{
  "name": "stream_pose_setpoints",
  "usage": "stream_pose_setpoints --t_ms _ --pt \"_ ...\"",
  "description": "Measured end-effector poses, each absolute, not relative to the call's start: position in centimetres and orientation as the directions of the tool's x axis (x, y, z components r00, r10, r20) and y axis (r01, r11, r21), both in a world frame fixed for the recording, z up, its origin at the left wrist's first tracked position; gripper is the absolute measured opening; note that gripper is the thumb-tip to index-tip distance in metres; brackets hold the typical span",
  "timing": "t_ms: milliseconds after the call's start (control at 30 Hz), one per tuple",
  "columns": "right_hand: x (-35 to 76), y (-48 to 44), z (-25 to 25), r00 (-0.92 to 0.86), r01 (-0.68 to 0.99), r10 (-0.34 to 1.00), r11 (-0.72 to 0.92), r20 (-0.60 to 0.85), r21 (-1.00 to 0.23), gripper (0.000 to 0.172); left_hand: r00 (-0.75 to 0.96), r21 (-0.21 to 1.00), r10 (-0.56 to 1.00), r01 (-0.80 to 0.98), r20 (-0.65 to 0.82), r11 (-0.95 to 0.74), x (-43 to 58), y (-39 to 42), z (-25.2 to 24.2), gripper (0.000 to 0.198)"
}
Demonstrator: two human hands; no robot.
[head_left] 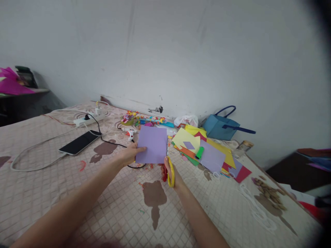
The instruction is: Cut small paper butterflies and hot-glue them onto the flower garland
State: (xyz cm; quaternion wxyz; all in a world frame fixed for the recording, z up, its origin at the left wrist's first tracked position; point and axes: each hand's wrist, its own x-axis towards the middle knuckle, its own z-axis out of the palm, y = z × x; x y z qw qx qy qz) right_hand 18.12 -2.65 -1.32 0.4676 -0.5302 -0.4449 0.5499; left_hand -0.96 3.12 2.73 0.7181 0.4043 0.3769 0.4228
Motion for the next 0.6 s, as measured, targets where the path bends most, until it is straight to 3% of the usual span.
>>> stream_pose_setpoints --t_ms 600 --pt "18.00 -2.76 -0.30 0.076 0.050 0.983 -0.172 -0.168 -0.984 0.052 0.370 0.900 0.913 -0.318 -0.171 0.297 -0.55 3.01 2.10 0.035"
